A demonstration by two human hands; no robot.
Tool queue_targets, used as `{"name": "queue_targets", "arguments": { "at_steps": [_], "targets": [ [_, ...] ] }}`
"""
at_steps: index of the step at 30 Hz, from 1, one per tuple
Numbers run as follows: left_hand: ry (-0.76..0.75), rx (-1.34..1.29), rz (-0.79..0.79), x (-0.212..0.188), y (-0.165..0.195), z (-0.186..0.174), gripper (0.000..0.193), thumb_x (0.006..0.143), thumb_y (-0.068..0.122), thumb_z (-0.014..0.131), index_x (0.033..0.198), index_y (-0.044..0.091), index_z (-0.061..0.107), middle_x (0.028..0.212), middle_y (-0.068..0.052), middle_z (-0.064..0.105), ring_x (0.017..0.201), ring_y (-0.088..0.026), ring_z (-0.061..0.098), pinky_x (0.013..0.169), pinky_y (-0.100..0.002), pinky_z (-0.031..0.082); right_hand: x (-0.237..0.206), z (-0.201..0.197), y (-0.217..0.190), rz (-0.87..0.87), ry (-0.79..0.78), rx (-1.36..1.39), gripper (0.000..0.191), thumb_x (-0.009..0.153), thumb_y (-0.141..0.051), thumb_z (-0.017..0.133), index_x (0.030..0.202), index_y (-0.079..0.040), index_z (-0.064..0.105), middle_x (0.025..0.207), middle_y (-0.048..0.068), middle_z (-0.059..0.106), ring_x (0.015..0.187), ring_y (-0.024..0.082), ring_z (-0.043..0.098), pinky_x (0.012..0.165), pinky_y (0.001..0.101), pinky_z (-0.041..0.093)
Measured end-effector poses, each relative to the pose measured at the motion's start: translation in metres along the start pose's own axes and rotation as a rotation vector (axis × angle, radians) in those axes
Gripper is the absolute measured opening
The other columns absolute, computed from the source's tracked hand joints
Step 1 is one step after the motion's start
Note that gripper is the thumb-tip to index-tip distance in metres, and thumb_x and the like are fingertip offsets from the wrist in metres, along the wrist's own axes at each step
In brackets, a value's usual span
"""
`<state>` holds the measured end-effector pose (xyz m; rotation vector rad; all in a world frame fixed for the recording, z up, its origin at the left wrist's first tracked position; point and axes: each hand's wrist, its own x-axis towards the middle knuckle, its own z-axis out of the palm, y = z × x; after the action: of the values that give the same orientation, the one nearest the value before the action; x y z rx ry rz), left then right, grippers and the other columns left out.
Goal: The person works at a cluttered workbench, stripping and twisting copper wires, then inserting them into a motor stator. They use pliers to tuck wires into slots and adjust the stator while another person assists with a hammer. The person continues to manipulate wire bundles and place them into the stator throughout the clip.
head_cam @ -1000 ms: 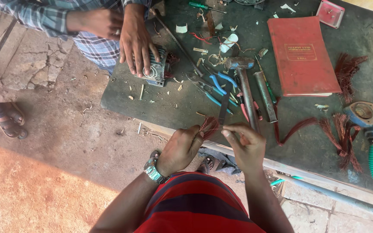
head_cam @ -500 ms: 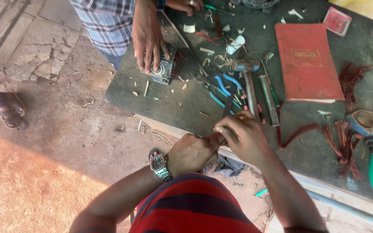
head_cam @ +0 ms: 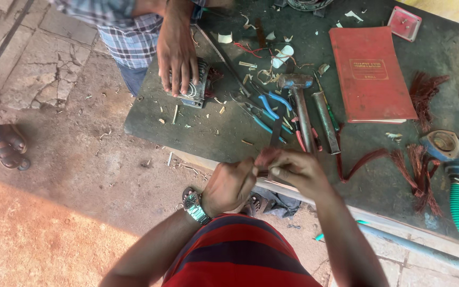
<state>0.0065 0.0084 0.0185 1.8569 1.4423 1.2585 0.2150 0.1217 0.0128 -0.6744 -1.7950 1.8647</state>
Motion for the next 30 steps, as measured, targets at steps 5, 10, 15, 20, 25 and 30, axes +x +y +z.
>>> {"name": "queue_targets", "arguments": {
  "at_steps": [5, 10, 15, 20, 25, 30],
  "targets": [
    [0.005, 0.083, -0.087, 0.01, -0.004, 0.007, 0.013, 0.101, 0.012, 0.057, 0.096, -0.001, 0.058, 0.071, -0.021, 0.066, 0.062, -0.04, 0.066, 0.056, -0.048, 0.05, -0.015, 0.026, -0.021, -0.562, 0.256, -0.91, 0.009, 0.085, -0.008, 0.077, 0.088, -0.01, 0.069, 0.095, 0.0, 0.072, 0.099, 0.02, 0.068, 0.094, 0.0411, 0.041],
    [-0.102, 0.174, -0.034, 0.016, 0.002, 0.006, 0.015, 0.096, 0.015, 0.06, 0.096, 0.0, 0.063, 0.073, -0.02, 0.069, 0.065, -0.037, 0.069, 0.058, -0.045, 0.055, -0.01, 0.033, -0.035, -0.711, 0.207, -1.061, 0.013, 0.085, -0.006, 0.077, 0.094, -0.01, 0.069, 0.093, -0.001, 0.071, 0.095, 0.016, 0.068, 0.091, 0.0388, 0.038],
    [-0.2, 0.284, 0.166, 0.017, 0.013, 0.003, 0.016, 0.087, 0.014, 0.066, 0.091, -0.002, 0.068, 0.079, -0.019, 0.07, 0.065, -0.032, 0.07, 0.061, -0.043, 0.057, -0.002, 0.024, -0.05, -0.805, 0.067, -1.245, 0.02, 0.076, -0.005, 0.075, 0.094, -0.011, 0.07, 0.095, 0.001, 0.068, 0.094, 0.021, 0.068, 0.09, 0.0453, 0.044],
    [-0.33, 0.318, 0.121, 0.014, 0.015, 0.0, 0.017, 0.085, 0.017, 0.068, 0.085, 0.0, 0.067, 0.071, -0.015, 0.069, 0.059, -0.03, 0.069, 0.058, -0.042, 0.056, 0.005, 0.027, -0.056, -0.427, 0.022, -0.926, 0.019, 0.079, 0.002, 0.072, 0.097, -0.002, 0.067, 0.099, 0.008, 0.069, 0.089, 0.025, 0.067, 0.077, 0.0372, 0.053],
    [-0.381, 0.465, 0.234, 0.01, 0.005, 0.005, 0.017, 0.087, 0.019, 0.065, 0.087, 0.002, 0.064, 0.068, -0.01, 0.068, 0.054, -0.027, 0.067, 0.048, -0.04, 0.053, 0.005, 0.032, -0.051, -0.019, 0.022, -0.731, 0.008, 0.083, 0.004, 0.069, 0.089, 0.001, 0.066, 0.081, 0.013, 0.07, 0.071, 0.023, 0.067, 0.062, 0.0367, 0.051],
    [-0.373, 0.506, 0.423, 0.01, -0.005, 0.005, 0.02, 0.089, 0.023, 0.066, 0.094, 0.003, 0.063, 0.064, -0.007, 0.065, 0.055, -0.025, 0.067, 0.047, -0.039, 0.052, 0.001, 0.025, -0.039, 0.161, -0.014, -0.662, 0.005, 0.08, 0.007, 0.067, 0.082, 0.003, 0.067, 0.068, 0.013, 0.068, 0.057, 0.015, 0.064, 0.055, 0.0327, 0.049]
  ]
}}
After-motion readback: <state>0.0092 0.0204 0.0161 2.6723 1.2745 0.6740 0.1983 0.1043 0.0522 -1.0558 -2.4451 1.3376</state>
